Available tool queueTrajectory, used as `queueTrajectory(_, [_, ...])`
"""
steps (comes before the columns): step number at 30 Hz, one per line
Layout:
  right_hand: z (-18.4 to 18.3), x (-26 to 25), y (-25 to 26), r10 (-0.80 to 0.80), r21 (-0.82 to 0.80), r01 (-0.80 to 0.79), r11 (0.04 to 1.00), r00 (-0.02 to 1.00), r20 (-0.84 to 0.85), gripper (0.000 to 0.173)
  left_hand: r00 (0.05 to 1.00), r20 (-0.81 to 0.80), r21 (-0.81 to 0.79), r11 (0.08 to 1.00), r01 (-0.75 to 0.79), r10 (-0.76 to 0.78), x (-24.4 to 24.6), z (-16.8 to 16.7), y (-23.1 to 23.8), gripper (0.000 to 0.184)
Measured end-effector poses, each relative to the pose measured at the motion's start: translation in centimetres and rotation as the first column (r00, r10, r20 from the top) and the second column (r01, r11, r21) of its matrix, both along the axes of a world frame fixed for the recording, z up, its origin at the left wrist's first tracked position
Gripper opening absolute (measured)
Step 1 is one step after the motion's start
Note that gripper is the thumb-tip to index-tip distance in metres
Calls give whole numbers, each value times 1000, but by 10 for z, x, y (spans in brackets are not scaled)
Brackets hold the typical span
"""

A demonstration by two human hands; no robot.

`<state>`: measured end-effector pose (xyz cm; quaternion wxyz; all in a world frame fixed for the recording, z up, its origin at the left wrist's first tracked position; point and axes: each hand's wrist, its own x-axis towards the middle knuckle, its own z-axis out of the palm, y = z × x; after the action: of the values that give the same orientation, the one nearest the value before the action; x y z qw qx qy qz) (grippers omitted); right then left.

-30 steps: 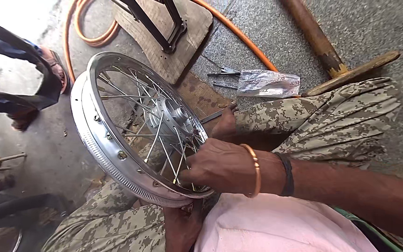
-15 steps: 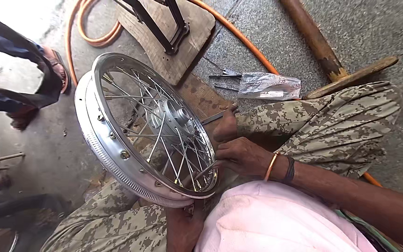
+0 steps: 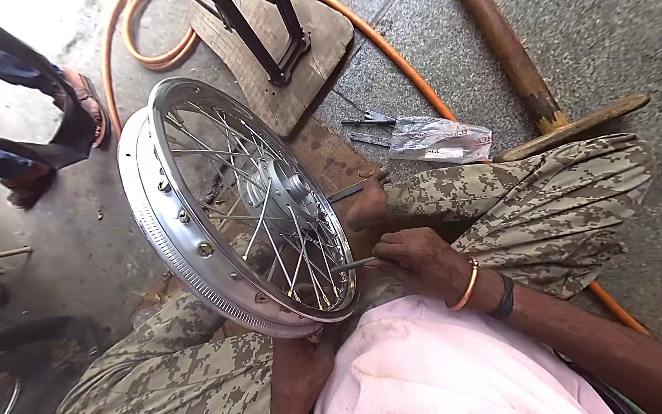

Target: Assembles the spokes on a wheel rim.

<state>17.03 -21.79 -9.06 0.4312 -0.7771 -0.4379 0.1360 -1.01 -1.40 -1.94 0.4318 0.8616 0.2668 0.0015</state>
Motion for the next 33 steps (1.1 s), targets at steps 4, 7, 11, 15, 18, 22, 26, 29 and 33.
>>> queueTrajectory(4, [-10, -13, 3, -11, -10, 10, 1000, 999, -40, 36, 1000, -27, 119, 993, 18, -15, 6, -4, -8, 48])
queueTrajectory(7, [-12, -15, 4, 31, 18, -29, 999, 993, -115, 34, 1000, -19, 111, 994, -5, 7, 9, -6, -11, 47])
queueTrajectory(11, [-18, -13, 5, 118, 43, -112, 993, 977, -178, 31, 999, -25, 103, 994, -42, 44, 13, -5, -10, 51])
queueTrajectory(15, [1, -2, 7, 220, 130, -188, 974, 926, -307, 27, 997, 20, -57, 996, -68, 69, 17, 21, 2, 37])
queueTrajectory(18, [28, 12, 13, 302, 247, -221, 943, 879, -369, 25, 997, 71, -147, 989, -11, 22, 21, 55, 13, 26])
queueTrajectory(22, [61, 35, 24, 358, 240, -287, 927, 867, -347, 25, 995, 82, -218, 975, -30, 49, 24, 70, 18, 26])
queueTrajectory(26, [79, 60, 40, 419, 175, -381, 908, 812, -407, 31, 990, 123, -282, 959, -38, 76, 21, 64, 10, 28])
queueTrajectory(29, [78, 71, 44, 502, 191, -468, 863, 750, -431, 32, 987, 113, -243, 966, -85, 116, 15, 62, 1, 28])
queueTrajectory(33, [55, 39, 16, 487, 294, -389, 873, 736, -470, 21, 982, 112, -262, 958, -120, 154, 13, 61, -3, 34])
